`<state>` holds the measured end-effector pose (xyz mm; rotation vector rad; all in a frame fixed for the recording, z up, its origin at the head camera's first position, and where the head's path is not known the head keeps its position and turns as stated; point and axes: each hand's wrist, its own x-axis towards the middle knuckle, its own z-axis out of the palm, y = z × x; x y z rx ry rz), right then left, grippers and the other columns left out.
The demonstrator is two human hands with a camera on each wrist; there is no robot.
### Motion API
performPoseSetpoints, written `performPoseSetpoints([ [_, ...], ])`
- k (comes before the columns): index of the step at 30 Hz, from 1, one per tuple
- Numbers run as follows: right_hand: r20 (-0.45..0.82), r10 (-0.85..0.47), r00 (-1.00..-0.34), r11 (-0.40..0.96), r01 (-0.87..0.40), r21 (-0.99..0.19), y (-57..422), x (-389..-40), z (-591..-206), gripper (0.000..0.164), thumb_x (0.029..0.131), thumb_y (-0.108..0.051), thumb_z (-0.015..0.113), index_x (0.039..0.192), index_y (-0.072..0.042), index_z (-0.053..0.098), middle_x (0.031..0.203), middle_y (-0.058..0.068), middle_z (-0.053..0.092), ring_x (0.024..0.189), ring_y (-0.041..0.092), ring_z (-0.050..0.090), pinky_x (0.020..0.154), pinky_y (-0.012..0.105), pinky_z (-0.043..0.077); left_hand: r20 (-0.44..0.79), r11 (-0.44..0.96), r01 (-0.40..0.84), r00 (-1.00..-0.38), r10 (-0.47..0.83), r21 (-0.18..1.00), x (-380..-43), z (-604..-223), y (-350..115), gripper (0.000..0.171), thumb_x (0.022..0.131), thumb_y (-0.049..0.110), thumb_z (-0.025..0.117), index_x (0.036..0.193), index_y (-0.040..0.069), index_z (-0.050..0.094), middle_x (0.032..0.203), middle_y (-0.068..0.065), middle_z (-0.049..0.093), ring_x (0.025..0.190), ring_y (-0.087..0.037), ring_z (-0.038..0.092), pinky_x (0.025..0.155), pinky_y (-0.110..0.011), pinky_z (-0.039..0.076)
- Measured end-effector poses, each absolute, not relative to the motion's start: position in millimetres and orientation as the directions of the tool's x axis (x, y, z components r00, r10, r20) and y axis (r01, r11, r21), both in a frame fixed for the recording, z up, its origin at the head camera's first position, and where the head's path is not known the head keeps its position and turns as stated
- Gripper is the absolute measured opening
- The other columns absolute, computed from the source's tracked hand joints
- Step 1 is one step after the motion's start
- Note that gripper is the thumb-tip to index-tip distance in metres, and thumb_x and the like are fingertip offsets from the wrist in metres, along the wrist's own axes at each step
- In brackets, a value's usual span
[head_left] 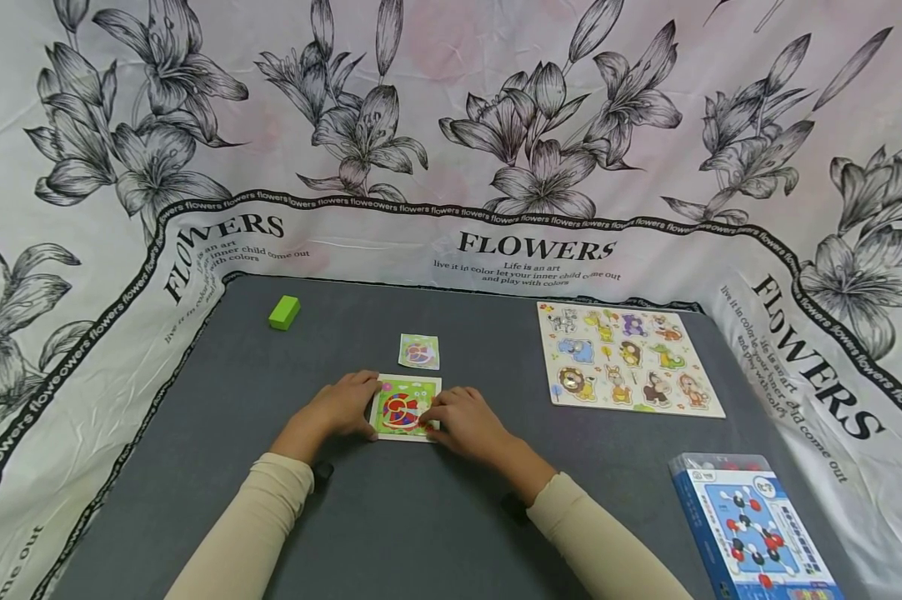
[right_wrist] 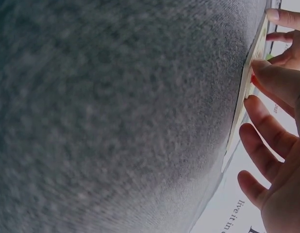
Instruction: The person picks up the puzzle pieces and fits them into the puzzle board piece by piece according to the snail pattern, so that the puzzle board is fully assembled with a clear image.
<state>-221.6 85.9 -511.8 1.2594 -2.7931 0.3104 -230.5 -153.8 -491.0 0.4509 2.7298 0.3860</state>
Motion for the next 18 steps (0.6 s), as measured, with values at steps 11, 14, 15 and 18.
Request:
performPoseSetpoints([
  [11, 0.168, -0.753, -0.636, 0.632, -0.770, -0.084, 87.2, -216.2, -514.0, 0.019, 0.087, -0.029, 0.073, 0.105, -0.025, 0.076, 0.098, -0.005, 0.067, 0.097, 0.017, 0.058, 0.093, 0.042, 0.044, -0.296, 0.907, 0.265, -0.883, 0.365, 0.328, -227.9, -488.6, -151.5, 0.082, 0.072, 0.029, 0.087, 0.139, 0.002, 0.049, 0.148, -0.017, 0.041, 0.136, -0.038, 0.037, 0.100, -0.062, 0.037],
  [14, 0.175, -0.776, -0.607, 0.613, -0.790, -0.020, 88.3, -215.4, -515.7, 0.019, 0.090, -0.028, 0.069, 0.109, -0.026, 0.075, 0.099, -0.007, 0.067, 0.099, 0.017, 0.059, 0.093, 0.041, 0.044, -0.297, 0.907, 0.262, -0.883, 0.363, 0.328, -227.2, -488.3, -152.2, 0.082, 0.072, 0.028, 0.086, 0.139, 0.001, 0.049, 0.148, -0.017, 0.040, 0.136, -0.038, 0.036, 0.100, -0.063, 0.037],
  [15, 0.171, -0.781, -0.600, 0.609, -0.793, -0.002, 88.7, -214.8, -516.4, 0.020, 0.092, -0.027, 0.067, 0.111, -0.026, 0.074, 0.100, -0.007, 0.067, 0.100, 0.017, 0.059, 0.093, 0.041, 0.044, -0.299, 0.908, 0.259, -0.884, 0.360, 0.330, -226.8, -488.6, -152.3, 0.082, 0.073, 0.028, 0.086, 0.140, 0.002, 0.048, 0.148, -0.017, 0.040, 0.137, -0.038, 0.036, 0.101, -0.063, 0.037],
  [18, 0.154, -0.790, -0.594, 0.601, -0.799, 0.002, 89.2, -212.5, -519.3, 0.023, 0.094, -0.024, 0.063, 0.116, -0.026, 0.071, 0.106, -0.006, 0.067, 0.104, 0.018, 0.058, 0.095, 0.041, 0.043, -0.309, 0.910, 0.249, -0.882, 0.355, 0.331, -226.3, -491.3, -153.5, 0.083, 0.073, 0.027, 0.086, 0.141, 0.000, 0.046, 0.149, -0.018, 0.039, 0.138, -0.039, 0.035, 0.103, -0.063, 0.035],
])
